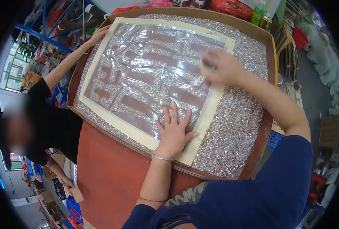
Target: Applying a clear adhesive sheet onto a patterned shoe component and smoothing it by hand.
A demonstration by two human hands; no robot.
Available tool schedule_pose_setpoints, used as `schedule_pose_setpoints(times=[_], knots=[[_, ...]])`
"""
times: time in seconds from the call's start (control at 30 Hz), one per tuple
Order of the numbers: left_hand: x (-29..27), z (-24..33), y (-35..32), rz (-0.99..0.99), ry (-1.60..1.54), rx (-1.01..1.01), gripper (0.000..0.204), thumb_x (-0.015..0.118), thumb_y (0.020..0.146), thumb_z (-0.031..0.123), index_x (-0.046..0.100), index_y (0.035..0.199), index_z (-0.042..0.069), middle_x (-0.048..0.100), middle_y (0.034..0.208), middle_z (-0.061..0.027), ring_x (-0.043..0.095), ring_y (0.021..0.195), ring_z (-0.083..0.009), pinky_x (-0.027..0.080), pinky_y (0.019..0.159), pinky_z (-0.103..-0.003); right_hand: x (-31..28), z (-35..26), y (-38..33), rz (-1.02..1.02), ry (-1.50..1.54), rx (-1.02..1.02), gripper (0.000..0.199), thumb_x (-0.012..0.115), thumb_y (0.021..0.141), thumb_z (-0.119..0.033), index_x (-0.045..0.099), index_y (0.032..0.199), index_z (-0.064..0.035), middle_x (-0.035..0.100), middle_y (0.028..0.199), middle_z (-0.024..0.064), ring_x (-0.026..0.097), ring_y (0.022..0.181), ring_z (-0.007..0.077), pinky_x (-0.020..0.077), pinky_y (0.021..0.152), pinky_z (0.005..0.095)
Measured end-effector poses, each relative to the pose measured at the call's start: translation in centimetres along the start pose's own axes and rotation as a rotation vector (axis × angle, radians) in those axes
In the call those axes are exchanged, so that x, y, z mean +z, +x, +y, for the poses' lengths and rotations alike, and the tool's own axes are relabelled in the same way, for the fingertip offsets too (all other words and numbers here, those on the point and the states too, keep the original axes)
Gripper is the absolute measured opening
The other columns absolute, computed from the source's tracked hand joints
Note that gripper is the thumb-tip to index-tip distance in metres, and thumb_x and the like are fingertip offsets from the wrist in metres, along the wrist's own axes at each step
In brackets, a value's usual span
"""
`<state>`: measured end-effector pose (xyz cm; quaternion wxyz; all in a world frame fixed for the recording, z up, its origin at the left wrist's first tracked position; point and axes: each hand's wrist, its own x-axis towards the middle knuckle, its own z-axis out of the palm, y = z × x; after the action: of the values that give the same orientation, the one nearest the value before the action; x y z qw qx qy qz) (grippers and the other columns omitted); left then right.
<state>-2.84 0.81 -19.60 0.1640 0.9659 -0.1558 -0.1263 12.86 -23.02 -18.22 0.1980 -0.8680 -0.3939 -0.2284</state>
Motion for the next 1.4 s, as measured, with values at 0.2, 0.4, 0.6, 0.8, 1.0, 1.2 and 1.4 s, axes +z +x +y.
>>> schedule_pose_setpoints(times=[0.2,0.4,0.6,0.8,1.0,1.2,1.4], knots=[[0.3,0.0,0.3,-0.052,-0.004,-0.04,0.073,0.06,0.082,0.049,0.032,0.143,0.021,0.004,0.151,-0.0261,0.001,0.137,-0.0509,0.011,0.095,-0.077,5.8,-4.1,5.9,-0.133,0.251,0.059,0.036,0.064,0.072,-0.029,0.061,0.102,-0.0096,0.06,0.105,0.0132,0.06,0.092,0.033,0.0482,0.082,0.0434],[0.9,0.3,0.5,0.001,-0.06,0.028,0.073,0.064,0.08,0.046,0.033,0.142,0.023,0.003,0.151,-0.026,-0.002,0.137,-0.0506,0.011,0.094,-0.077,10.2,3.4,13.4,-0.03,-0.222,0.273,0.043,0.061,0.075,-0.035,0.06,0.11,-0.0097,0.057,0.116,0.0151,0.057,0.099,0.0336,0.0468,0.084,0.0435],[0.7,0.0,0.2,0.004,-0.092,-0.023,0.074,0.067,0.077,0.044,0.035,0.141,0.024,0.003,0.151,-0.0253,0.0,0.138,-0.0491,0.011,0.094,-0.077,14.2,-12.2,14.5,-0.151,0.376,-0.15,0.032,0.065,0.073,-0.032,0.06,0.092,-0.0065,0.06,0.104,0.0143,0.06,0.085,0.0305,0.0493,0.073,0.0425],[0.7,0.1,0.0,0.056,-0.073,0.029,0.072,0.065,0.079,0.044,0.035,0.141,0.025,0.005,0.152,-0.0234,0.001,0.139,-0.0465,0.011,0.095,-0.076,14.0,1.7,18.4,0.067,-0.138,0.411,0.045,0.06,0.076,-0.04,0.06,0.11,-0.0113,0.059,0.11,0.0142,0.058,0.095,0.0347,0.0478,0.084,0.0431],[1.2,-0.2,0.1,0.032,-0.111,-0.016,0.071,0.067,0.078,0.041,0.036,0.14,0.025,0.004,0.153,-0.0197,-0.003,0.14,-0.0436,0.009,0.096,-0.076,12.6,-4.1,12.3,-0.009,0.089,-0.043,0.042,0.069,0.069,-0.03,0.06,0.106,-0.0103,0.058,0.109,0.0131,0.056,0.093,0.0301,0.048,0.081,0.04],[0.6,0.3,0.1,-0.01,-0.089,0.025,0.071,0.062,0.082,0.045,0.033,0.143,0.024,0.004,0.152,-0.0225,-0.001,0.139,-0.0474,0.009,0.096,-0.076,3.9,4.1,4.5,0.044,-0.364,0.071,0.045,0.069,0.065,-0.032,0.06,0.107,-0.0163,0.058,0.105,0.0141,0.058,0.091,0.0326,0.0497,0.074,0.0419],[0.6,-0.3,0.3,-0.003,-0.065,-0.031,0.072,0.063,0.082,0.045,0.032,0.144,0.025,0.006,0.152,-0.0216,0.001,0.139,-0.0462,0.008,0.097,-0.075,2.3,-4.6,1.2,-0.094,0.055,-0.003,0.052,0.07,0.067,-0.035,0.057,0.108,-0.0067,0.057,0.107,0.0176,0.058,0.094,0.0352,0.0488,0.079,0.0448]])
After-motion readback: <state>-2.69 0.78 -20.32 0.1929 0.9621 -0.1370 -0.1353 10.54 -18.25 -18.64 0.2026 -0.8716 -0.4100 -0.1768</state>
